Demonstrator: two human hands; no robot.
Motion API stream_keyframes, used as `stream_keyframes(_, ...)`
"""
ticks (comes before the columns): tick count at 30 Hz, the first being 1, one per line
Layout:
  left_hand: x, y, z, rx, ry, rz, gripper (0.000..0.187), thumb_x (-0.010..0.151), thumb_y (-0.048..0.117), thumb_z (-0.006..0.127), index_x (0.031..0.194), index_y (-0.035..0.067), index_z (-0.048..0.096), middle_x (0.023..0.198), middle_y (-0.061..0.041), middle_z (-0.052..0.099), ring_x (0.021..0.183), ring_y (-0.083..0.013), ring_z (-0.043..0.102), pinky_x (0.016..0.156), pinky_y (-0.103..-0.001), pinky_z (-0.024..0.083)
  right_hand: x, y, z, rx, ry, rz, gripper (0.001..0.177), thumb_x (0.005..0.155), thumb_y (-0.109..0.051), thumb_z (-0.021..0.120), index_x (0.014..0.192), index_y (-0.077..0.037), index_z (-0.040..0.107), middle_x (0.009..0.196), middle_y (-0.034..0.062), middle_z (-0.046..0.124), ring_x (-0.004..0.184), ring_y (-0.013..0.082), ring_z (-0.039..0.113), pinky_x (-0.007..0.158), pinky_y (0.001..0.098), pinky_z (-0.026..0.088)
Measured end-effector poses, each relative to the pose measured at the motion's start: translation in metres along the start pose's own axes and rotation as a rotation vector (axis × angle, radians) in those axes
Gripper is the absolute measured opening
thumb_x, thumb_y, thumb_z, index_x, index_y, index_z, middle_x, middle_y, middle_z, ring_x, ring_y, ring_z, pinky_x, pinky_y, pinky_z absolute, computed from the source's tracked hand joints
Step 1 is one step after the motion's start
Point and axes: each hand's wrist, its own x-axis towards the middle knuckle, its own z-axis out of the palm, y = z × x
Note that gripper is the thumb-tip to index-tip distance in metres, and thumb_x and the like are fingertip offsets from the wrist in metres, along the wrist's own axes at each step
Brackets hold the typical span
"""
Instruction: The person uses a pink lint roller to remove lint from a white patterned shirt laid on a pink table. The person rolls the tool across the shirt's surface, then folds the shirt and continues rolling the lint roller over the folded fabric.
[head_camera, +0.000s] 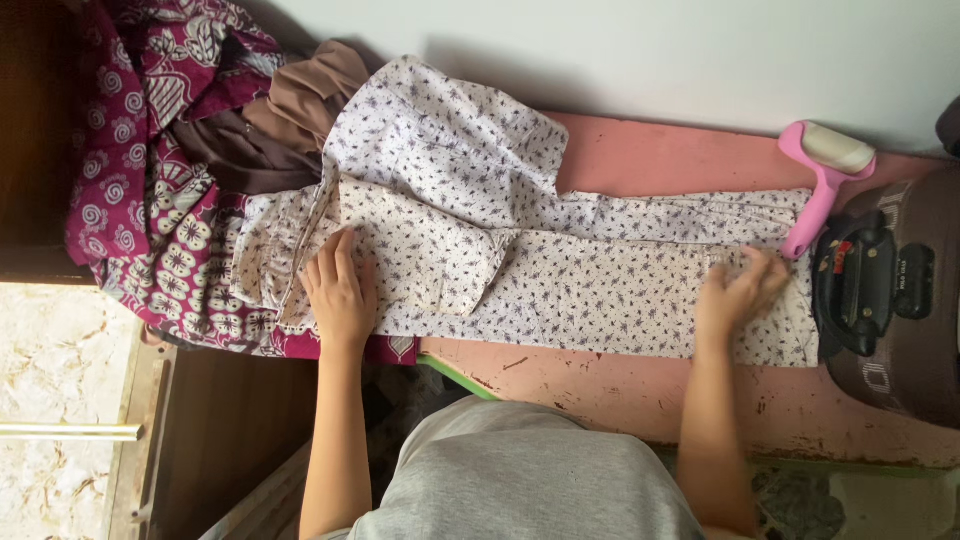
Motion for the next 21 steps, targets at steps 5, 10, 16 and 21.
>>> stream_keyframes(5,-0.003,-0.006,0.011,0.005,0.14,-0.135,0.039,0.111,0.028,0.053,0.138,0.0,0.054,0.126,-0.017,0.059,0.116,-0.031,0.057,0.096,-0.041,0.051,-0.048,-0.094,0.04,0.336,0.017,-0.395,0.038,0.089,0.007,0.065,0.123,-0.006,0.055,0.127,0.0109,0.057,0.128,0.0277,0.051,0.117,0.0564,0.038)
stream_keyframes(10,0.013,-0.015,0.028,0.194,0.134,-0.183,0.047,0.106,0.048,0.06,0.107,0.001,0.061,0.091,-0.012,0.069,0.079,-0.0225,0.064,0.068,-0.034,0.051,-0.108,-0.165,0.05,0.138,-0.251,-0.734,0.048,0.084,-0.015,0.069,0.129,-0.008,0.052,0.14,0.0194,0.044,0.126,0.0339,0.043,0.108,0.0604,0.034)
stream_keyframes(16,0.02,-0.031,0.034,0.19,0.177,-0.112,0.046,0.106,0.047,0.064,0.092,0.002,0.065,0.075,-0.007,0.07,0.054,-0.013,0.057,0.044,-0.024,0.041,-0.094,-0.16,0.035,-0.121,-0.426,-0.779,0.063,0.102,-0.052,0.045,0.156,-0.023,0.029,0.164,0.0186,0.013,0.151,0.0347,0.013,0.122,0.0621,0.011)
stream_keyframes(21,0.013,-0.038,0.025,0.101,0.144,-0.046,0.03,0.107,0.029,0.064,0.095,0.002,0.064,0.077,-0.006,0.068,0.059,-0.0141,0.058,0.049,-0.025,0.043,-0.068,-0.115,0.009,-0.21,-0.442,-0.626,0.068,0.104,-0.061,0.03,0.161,-0.028,0.014,0.168,0.0125,0.002,0.154,0.0317,0.006,0.123,0.0604,0.005)
